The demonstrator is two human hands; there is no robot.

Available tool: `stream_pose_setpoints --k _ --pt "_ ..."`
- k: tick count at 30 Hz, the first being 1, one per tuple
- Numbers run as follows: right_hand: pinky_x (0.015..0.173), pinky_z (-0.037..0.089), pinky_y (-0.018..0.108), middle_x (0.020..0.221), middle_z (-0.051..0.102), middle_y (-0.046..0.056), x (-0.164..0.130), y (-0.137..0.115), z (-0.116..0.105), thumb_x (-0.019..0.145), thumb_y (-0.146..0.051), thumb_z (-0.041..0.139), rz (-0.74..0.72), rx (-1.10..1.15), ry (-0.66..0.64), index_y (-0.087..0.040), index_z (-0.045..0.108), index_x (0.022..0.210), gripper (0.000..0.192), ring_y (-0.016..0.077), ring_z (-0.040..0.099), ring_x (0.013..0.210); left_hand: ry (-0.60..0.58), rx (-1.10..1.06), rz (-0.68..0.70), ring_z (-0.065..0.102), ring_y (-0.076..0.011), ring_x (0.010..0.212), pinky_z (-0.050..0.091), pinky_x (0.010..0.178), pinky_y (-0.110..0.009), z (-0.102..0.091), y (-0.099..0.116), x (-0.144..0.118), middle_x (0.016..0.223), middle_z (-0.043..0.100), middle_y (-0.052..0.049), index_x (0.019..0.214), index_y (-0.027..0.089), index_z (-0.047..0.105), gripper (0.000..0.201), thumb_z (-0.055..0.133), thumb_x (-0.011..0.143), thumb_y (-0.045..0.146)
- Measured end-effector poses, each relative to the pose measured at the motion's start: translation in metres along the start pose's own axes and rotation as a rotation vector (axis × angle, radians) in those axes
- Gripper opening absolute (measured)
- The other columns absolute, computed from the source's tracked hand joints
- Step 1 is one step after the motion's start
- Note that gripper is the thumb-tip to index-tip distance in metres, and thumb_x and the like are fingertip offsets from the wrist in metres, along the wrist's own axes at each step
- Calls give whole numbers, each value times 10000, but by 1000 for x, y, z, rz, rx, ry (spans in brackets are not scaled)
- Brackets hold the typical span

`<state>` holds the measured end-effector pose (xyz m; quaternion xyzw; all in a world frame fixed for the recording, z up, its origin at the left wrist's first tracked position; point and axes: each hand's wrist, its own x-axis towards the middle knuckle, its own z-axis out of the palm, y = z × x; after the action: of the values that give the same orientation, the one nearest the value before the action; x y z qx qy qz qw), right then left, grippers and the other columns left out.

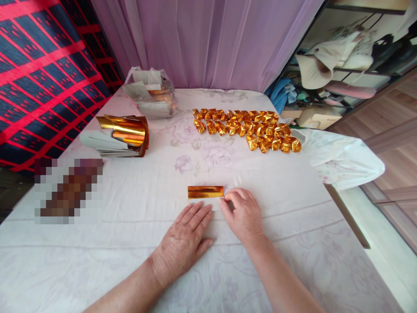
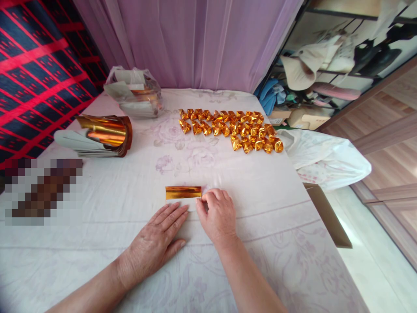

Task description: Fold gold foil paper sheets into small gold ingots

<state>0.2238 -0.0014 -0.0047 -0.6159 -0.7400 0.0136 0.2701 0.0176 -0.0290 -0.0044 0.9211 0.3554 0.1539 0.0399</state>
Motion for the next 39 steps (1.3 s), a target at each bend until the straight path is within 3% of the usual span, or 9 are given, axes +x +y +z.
stream_pose_setpoints --k 23,39 --pt "747 396 331 799 623 42 1 -1 2 901 -287 566 20 -32 12 -229 562 722 189 202 540 798 -33 -92 -57 431 -274 1364 366 1135 -476 -1 1 2 1447 509 -118 1434 163 406 561 522 938 398" --pt "773 425 342 879 646 58 0 1 5 887 -278 589 16 -7 27 -224 602 839 73 223 581 879 -41 -123 -81 463 -294 1323 386 1107 -491 -3 0 4 1428 512 -140 1445 161 389 608 544 915 415"
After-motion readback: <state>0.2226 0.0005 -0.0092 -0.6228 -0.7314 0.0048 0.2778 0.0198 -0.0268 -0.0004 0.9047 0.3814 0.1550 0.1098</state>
